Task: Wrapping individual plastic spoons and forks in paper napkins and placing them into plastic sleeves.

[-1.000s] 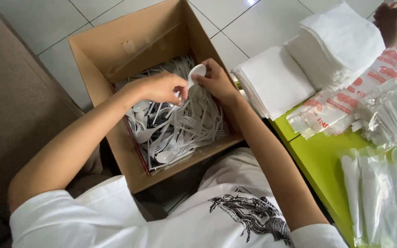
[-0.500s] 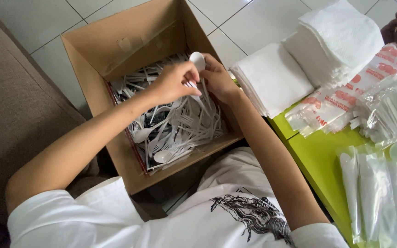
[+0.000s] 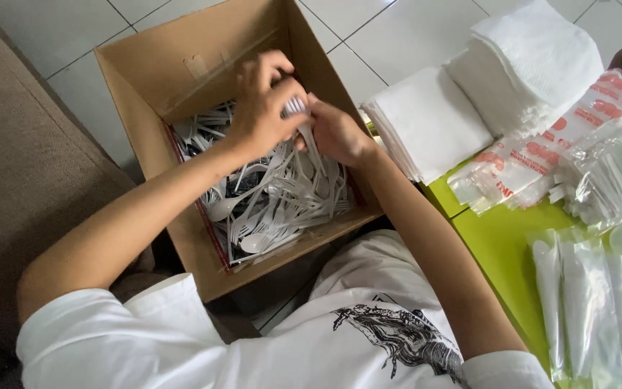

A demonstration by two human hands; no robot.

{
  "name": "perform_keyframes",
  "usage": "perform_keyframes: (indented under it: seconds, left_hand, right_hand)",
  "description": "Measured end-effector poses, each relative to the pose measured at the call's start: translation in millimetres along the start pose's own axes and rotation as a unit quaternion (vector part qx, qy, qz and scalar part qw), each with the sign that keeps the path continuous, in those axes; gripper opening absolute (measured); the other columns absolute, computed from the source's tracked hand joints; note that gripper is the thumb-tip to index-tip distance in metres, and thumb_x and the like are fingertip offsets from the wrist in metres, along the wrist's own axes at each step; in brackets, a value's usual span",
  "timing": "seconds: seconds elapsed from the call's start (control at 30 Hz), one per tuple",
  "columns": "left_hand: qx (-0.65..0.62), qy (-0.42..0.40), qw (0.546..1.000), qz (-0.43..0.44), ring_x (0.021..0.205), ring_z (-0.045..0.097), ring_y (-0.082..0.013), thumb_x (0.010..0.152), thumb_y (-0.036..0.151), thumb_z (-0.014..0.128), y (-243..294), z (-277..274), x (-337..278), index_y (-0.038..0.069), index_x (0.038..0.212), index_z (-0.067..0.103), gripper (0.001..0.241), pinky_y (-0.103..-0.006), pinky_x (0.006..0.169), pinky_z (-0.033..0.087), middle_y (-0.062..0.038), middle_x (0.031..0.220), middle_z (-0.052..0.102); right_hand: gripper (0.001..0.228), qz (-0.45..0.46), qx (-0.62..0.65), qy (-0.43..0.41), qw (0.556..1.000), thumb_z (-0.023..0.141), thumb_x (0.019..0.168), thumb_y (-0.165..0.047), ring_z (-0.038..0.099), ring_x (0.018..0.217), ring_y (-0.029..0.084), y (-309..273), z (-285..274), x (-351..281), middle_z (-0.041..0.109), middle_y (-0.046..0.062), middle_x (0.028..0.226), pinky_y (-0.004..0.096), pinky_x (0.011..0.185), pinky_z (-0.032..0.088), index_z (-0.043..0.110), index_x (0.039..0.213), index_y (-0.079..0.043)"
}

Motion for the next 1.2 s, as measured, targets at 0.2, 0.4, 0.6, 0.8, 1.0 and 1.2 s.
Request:
perform_keyframes:
  seconds: [0.2,0.4,0.6,0.8,1.0,1.2]
  left_hand:
    - [-0.225,-0.036,0.967,-0.113,0.103,0.056,-0.0295,0.085,0.031,0.090,-27.7,2.5,-7.9,0.001,0.128,0.040,0.072,-0.0441,0.087,0.054,-0.020,0.116,0.050]
    - [-0.191,-0.150,0.961,-0.132,0.066,0.061,-0.0175,0.090,0.011,0.081,1.6,-14.2,-4.3,0.004,0.093,0.063,0.020,-0.0309,0.055,0.048,-0.007,0.087,0.065]
    - [-0.218,-0.175,0.933,-0.226,0.058,0.060,-0.0134,0.090,0.019,0.085,-12.4,-18.1,-2.0,0.005,0.087,0.061,0.028,-0.0273,0.049,0.047,-0.007,0.078,0.069]
    - [-0.223,-0.120,0.946,-0.203,0.066,0.056,-0.0129,0.091,0.022,0.085,-41.7,-19.9,-0.8,0.005,0.091,0.059,0.031,-0.0285,0.058,0.047,-0.004,0.081,0.064]
    - [-0.364,-0.123,0.882,-0.274,0.068,0.067,-0.0145,0.094,0.015,0.078,-39.8,-16.6,-4.6,0.002,0.097,0.054,0.027,-0.0248,0.056,0.059,-0.011,0.089,0.067]
    - [-0.275,-0.107,0.933,-0.209,0.069,0.059,-0.0135,0.104,0.039,0.066,-33.4,-15.1,0.1,0.006,0.100,0.056,0.035,-0.0269,0.058,0.048,-0.005,0.083,0.061]
  right_hand:
    - [0.045,0.028,-0.015,-0.004,0.999,0.055,0.087,-0.022,0.046,0.070,0.008,-1.4,-0.7,-4.9,0.058,0.003,0.091,0.024,0.060,0.034,0.050,0.130,-0.011]
    - [0.033,0.080,-0.102,0.010,0.992,0.053,0.098,-0.002,0.041,0.057,0.005,12.8,-2.3,-5.2,0.061,0.004,0.078,0.021,0.052,0.030,0.040,0.128,-0.007]
    - [0.025,0.082,-0.253,0.072,0.961,0.061,0.102,-0.022,0.058,0.066,0.009,11.5,-0.3,-0.9,0.071,0.007,0.084,0.021,0.058,0.046,0.049,0.116,-0.006]
    - [0.059,0.126,-0.262,0.100,0.951,0.036,0.103,-0.055,0.033,0.052,0.009,10.5,1.0,-3.6,0.041,-0.003,0.062,0.025,0.050,0.028,0.067,0.095,-0.006]
    - [0.023,0.053,-0.306,0.127,0.942,0.043,0.111,-0.030,0.049,0.062,0.009,17.6,-7.2,-0.9,0.055,0.000,0.074,0.025,0.057,0.043,0.056,0.106,-0.012]
    - [0.023,0.021,-0.306,0.089,0.948,0.046,0.110,-0.026,0.048,0.062,0.007,17.2,-6.0,-3.2,0.055,-0.003,0.074,0.023,0.058,0.042,0.060,0.123,-0.013]
Point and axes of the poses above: each hand's wrist, its own x-axis towards the middle knuckle, its own z-axis out of the palm, y = z × x, the point moved 1 cm from there along x, towards the middle knuckle
